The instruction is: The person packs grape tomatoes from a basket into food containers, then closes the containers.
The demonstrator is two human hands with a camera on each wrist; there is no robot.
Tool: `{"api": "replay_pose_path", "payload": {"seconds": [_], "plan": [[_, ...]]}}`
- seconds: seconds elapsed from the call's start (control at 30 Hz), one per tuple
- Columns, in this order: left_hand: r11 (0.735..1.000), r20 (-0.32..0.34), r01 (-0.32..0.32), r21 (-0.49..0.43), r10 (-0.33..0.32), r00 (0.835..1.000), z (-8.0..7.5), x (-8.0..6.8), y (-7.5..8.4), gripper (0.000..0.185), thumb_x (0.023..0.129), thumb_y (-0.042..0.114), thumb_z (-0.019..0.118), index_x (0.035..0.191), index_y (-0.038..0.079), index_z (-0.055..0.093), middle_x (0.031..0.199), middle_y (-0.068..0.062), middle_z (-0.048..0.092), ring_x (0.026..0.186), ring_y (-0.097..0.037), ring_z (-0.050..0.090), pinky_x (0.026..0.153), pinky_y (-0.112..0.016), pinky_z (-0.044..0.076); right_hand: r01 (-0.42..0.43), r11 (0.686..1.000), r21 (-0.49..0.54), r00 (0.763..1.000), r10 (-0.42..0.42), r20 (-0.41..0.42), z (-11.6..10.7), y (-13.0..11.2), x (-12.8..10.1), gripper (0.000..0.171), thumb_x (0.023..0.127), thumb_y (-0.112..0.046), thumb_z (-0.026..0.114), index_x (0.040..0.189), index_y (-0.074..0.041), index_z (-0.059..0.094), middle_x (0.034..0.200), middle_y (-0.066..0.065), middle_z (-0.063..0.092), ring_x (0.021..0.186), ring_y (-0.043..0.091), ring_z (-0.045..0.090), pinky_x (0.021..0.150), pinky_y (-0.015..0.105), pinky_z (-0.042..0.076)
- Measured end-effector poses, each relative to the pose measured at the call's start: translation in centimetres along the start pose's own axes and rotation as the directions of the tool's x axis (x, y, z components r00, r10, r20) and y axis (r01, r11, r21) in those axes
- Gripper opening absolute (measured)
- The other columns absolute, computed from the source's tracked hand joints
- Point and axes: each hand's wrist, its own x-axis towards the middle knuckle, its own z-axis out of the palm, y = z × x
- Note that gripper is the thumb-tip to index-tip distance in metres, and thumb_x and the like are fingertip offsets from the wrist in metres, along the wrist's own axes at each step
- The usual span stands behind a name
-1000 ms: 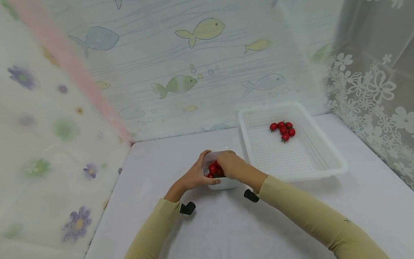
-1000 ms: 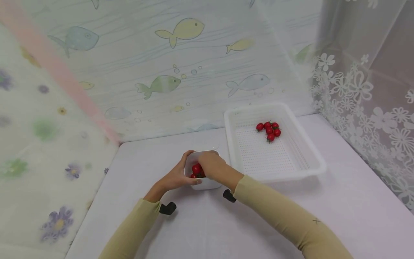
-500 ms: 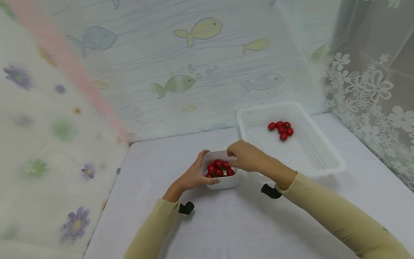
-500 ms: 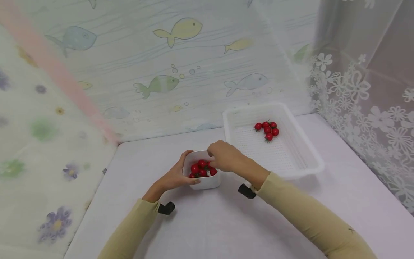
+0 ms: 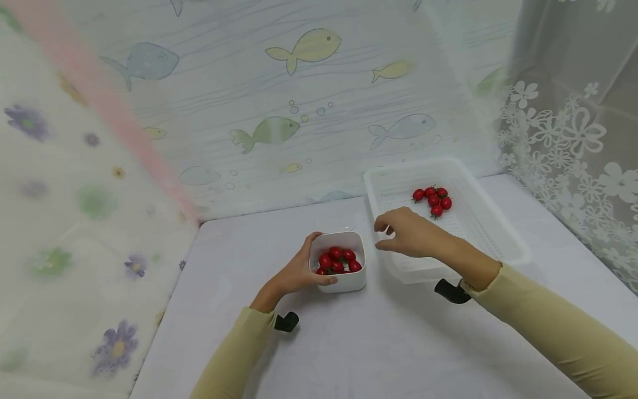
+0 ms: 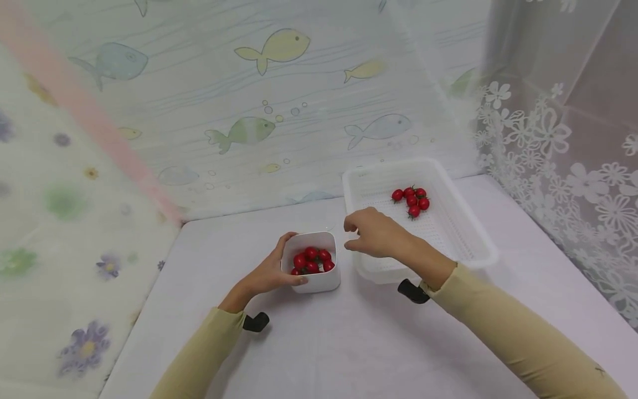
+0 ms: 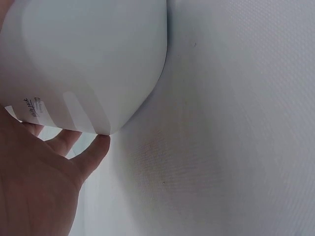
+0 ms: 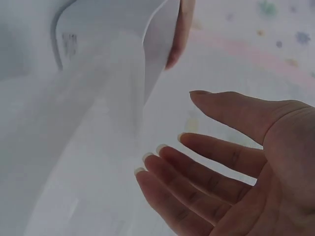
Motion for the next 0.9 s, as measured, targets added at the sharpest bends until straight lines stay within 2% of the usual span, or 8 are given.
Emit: {"api": "replay_pose_path", "payload": {"seconds": [0.13, 0.33, 0.53, 0.63, 0.8, 0.9], "plan": [[1.000, 0.007, 0.003, -0.018, -0.002, 1.000, 0.0, 0.0, 0.1, 0.108, 0.076, 0.031, 0.089, 0.157, 0.025, 0.018, 0.148, 0.001, 0.042, 0.139, -0.021, 0.040, 0.111, -0.054, 0.041, -0.024, 1.000, 0.013, 0.999, 0.024, -0.024, -1.2, 1.2, -0.3, 0.030, 0.092, -0.014, 0.074, 0.115, 0.004, 0.069, 0.115, 0.018, 0.071, 0.104, 0.035, 0.069, 0.087, 0.046, 0.058], [0.999, 0.019, -0.010, -0.040, 0.010, 1.000, 0.1, 0.1, 0.1, 0.110, 0.077, 0.023, 0.088, 0.160, 0.019, 0.015, 0.152, -0.006, 0.039, 0.142, -0.027, 0.037, 0.112, -0.056, 0.040, -0.108, 0.994, 0.032, 0.992, 0.110, -0.060, -2.9, 4.1, -0.2, 0.033, 0.091, -0.016, 0.075, 0.115, 0.005, 0.069, 0.112, 0.019, 0.070, 0.102, 0.035, 0.070, 0.083, 0.046, 0.059], [0.999, 0.019, -0.015, -0.034, 0.016, 1.000, 0.0, 0.0, 0.0, 0.105, 0.077, 0.029, 0.088, 0.156, 0.025, 0.019, 0.148, -0.001, 0.043, 0.138, -0.022, 0.041, 0.111, -0.052, 0.042, -0.194, 0.980, 0.034, 0.981, 0.195, -0.016, -4.1, 7.2, 0.2, 0.041, 0.092, -0.024, 0.074, 0.116, 0.009, 0.067, 0.115, 0.024, 0.067, 0.107, 0.039, 0.065, 0.085, 0.051, 0.056], [0.999, 0.016, -0.017, -0.030, 0.017, 1.000, 0.0, 0.0, -0.1, 0.104, 0.077, 0.032, 0.088, 0.155, 0.026, 0.020, 0.146, 0.001, 0.044, 0.137, -0.020, 0.041, 0.110, -0.051, 0.043, -0.260, 0.963, 0.071, 0.966, 0.259, 0.019, -4.5, 8.7, 0.6, 0.046, 0.094, -0.026, 0.073, 0.120, 0.011, 0.064, 0.121, 0.027, 0.064, 0.107, 0.039, 0.063, 0.086, 0.051, 0.055], [0.999, 0.017, -0.013, -0.029, 0.014, 1.000, 0.0, -0.1, 0.0, 0.106, 0.076, 0.036, 0.088, 0.156, 0.025, 0.020, 0.145, 0.002, 0.043, 0.137, -0.020, 0.041, 0.111, -0.052, 0.042, -0.366, 0.917, 0.159, 0.930, 0.357, 0.087, -5.2, 11.2, 1.1, 0.054, 0.097, -0.027, 0.069, 0.128, 0.015, 0.056, 0.128, 0.032, 0.057, 0.107, 0.043, 0.063, 0.091, 0.052, 0.056], [0.999, 0.019, -0.011, -0.030, 0.012, 1.000, -0.1, -0.1, 0.0, 0.106, 0.076, 0.036, 0.087, 0.157, 0.024, 0.019, 0.146, 0.002, 0.043, 0.137, -0.020, 0.040, 0.111, -0.052, 0.041, -0.419, 0.887, 0.195, 0.908, 0.409, 0.092, -5.4, 12.2, 1.4, 0.056, 0.099, -0.026, 0.067, 0.130, 0.018, 0.053, 0.130, 0.033, 0.054, 0.112, 0.046, 0.062, 0.093, 0.052, 0.056]]}}
